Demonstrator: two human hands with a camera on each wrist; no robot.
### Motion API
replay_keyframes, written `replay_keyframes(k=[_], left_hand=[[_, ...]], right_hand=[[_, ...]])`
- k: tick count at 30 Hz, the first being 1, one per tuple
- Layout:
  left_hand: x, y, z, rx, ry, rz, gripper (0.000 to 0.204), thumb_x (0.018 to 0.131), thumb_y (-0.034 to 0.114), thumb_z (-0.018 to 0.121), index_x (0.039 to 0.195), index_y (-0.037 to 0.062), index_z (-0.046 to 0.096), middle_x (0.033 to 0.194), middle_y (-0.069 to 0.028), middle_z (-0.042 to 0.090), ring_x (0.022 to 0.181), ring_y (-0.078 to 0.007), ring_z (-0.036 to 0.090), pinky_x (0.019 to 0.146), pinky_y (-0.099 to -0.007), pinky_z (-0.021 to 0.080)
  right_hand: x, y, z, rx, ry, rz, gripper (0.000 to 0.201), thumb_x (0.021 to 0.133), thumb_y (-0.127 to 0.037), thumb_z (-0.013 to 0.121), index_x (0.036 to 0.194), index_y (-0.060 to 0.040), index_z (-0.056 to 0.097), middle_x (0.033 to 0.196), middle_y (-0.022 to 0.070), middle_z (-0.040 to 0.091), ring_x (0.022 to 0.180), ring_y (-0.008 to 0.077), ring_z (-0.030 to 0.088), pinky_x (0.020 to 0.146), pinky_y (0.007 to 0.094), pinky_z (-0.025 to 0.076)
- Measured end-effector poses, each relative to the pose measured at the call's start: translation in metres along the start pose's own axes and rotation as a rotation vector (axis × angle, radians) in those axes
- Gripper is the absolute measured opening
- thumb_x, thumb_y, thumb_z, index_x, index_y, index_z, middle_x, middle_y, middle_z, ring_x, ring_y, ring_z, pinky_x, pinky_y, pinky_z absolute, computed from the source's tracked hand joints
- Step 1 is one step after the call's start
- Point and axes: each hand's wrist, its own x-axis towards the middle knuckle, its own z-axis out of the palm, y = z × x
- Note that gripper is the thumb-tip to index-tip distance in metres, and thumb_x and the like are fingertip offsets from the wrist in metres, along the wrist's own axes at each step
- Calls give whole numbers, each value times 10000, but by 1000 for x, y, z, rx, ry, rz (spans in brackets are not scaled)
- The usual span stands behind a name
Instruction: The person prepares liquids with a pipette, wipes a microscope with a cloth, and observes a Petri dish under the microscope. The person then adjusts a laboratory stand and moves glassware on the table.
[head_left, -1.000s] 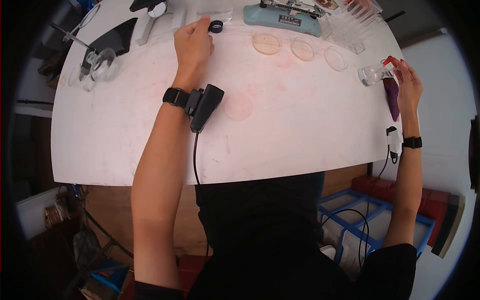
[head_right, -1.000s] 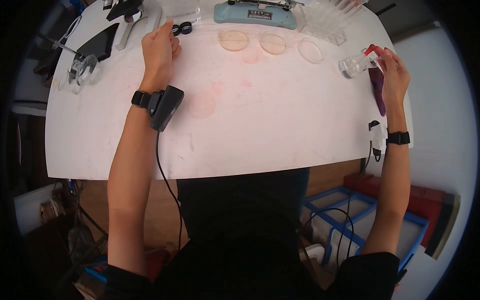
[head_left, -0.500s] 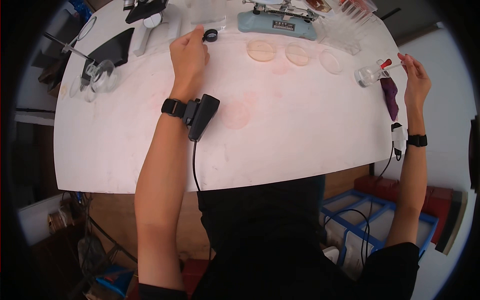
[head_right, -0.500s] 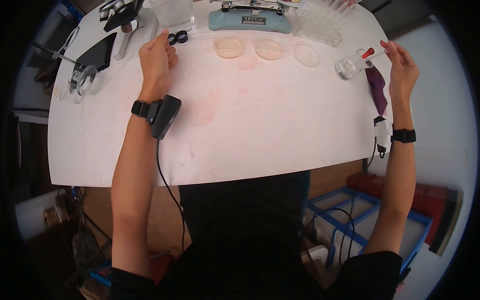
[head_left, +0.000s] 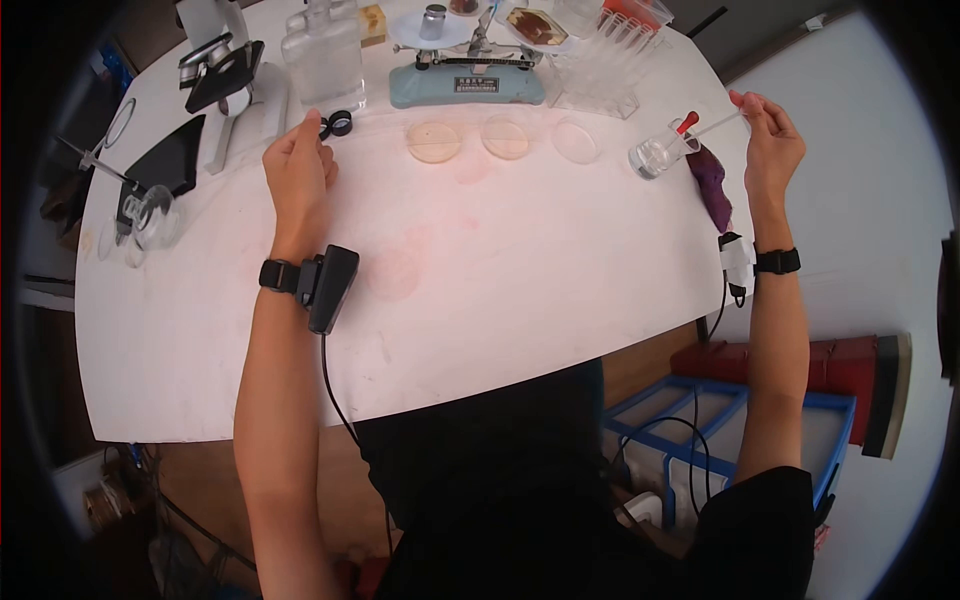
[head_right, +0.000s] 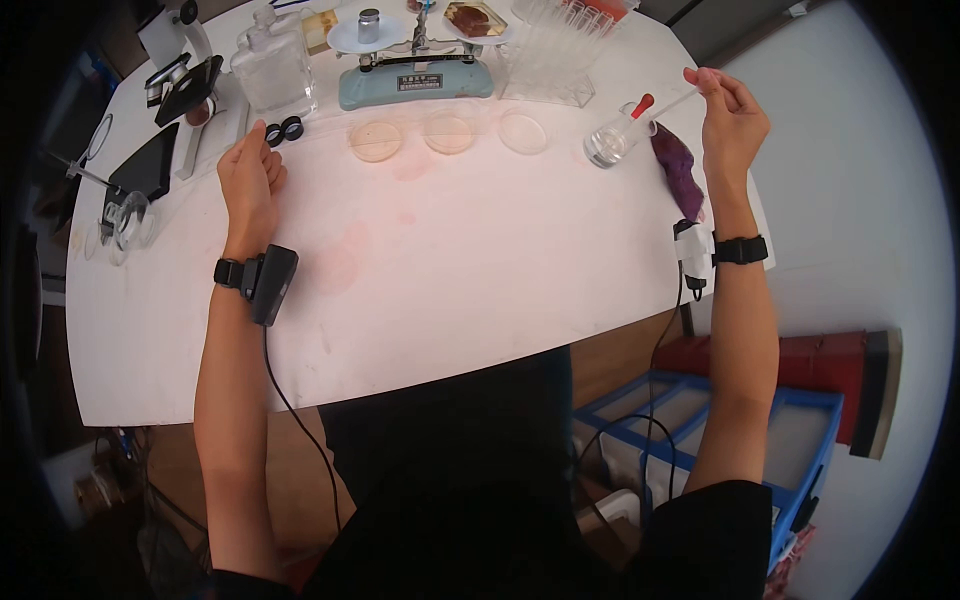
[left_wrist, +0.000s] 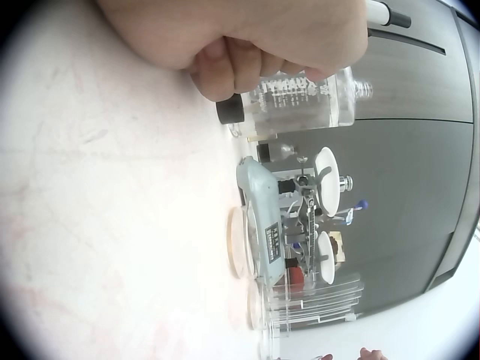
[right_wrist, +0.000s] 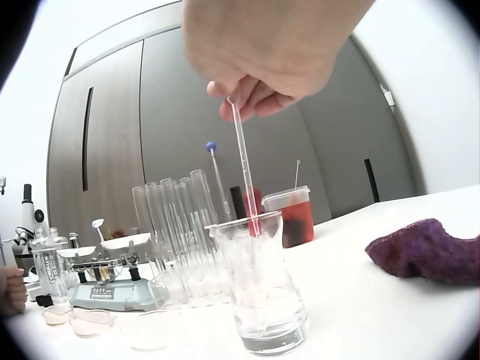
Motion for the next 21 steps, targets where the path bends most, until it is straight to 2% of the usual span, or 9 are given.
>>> replay_keyframes(k=[5,8,11,14,18,20,21], left_hand=[[0,0,0,10,6,8,422,970,229,562,628,150,330,563,79,235,469,-50,204,437,-262,154],[1,-1,0,0,2,15,423,971,225,562,627,153,328,559,80,234,466,-49,202,433,-262,153],[2,-1,-1,-2,-1,24,426,971,224,564,624,154,327,557,81,233,462,-49,199,431,-262,151],[0,1,1,-4,5,14,434,971,225,564,618,155,322,558,81,230,460,-49,197,431,-261,149],[-3,3,3,-2,-1,17,444,969,228,564,608,156,315,561,81,222,461,-49,200,432,-258,147],[-3,4,4,3,-3,19,443,969,230,562,607,154,318,557,81,223,460,-48,204,431,-257,147],[-3,3,3,4,-12,20,442,969,231,560,606,153,321,555,82,226,459,-48,207,430,-257,148]], right_hand=[[3,-12,2,-52,61,-39,254,902,-173,681,985,65,655,915,108,734,872,98,627,874,233,464],[5,-14,3,-36,37,-66,250,901,-171,680,985,63,655,915,110,734,881,98,634,875,234,469],[8,-20,4,-41,90,-48,244,903,-167,677,992,59,655,919,114,733,893,105,641,886,240,470],[4,-20,8,-124,33,-48,251,902,-165,676,1011,60,654,929,114,732,893,111,645,902,245,467],[8,-16,2,-25,89,-17,264,903,-167,675,1027,66,652,936,112,731,898,116,646,916,244,459],[9,-14,-2,-81,48,-32,286,905,-184,676,1041,67,651,947,107,730,918,113,635,921,241,453],[11,-15,-4,-94,82,-17,292,906,-195,676,1043,62,653,950,103,730,926,109,627,922,240,451]])
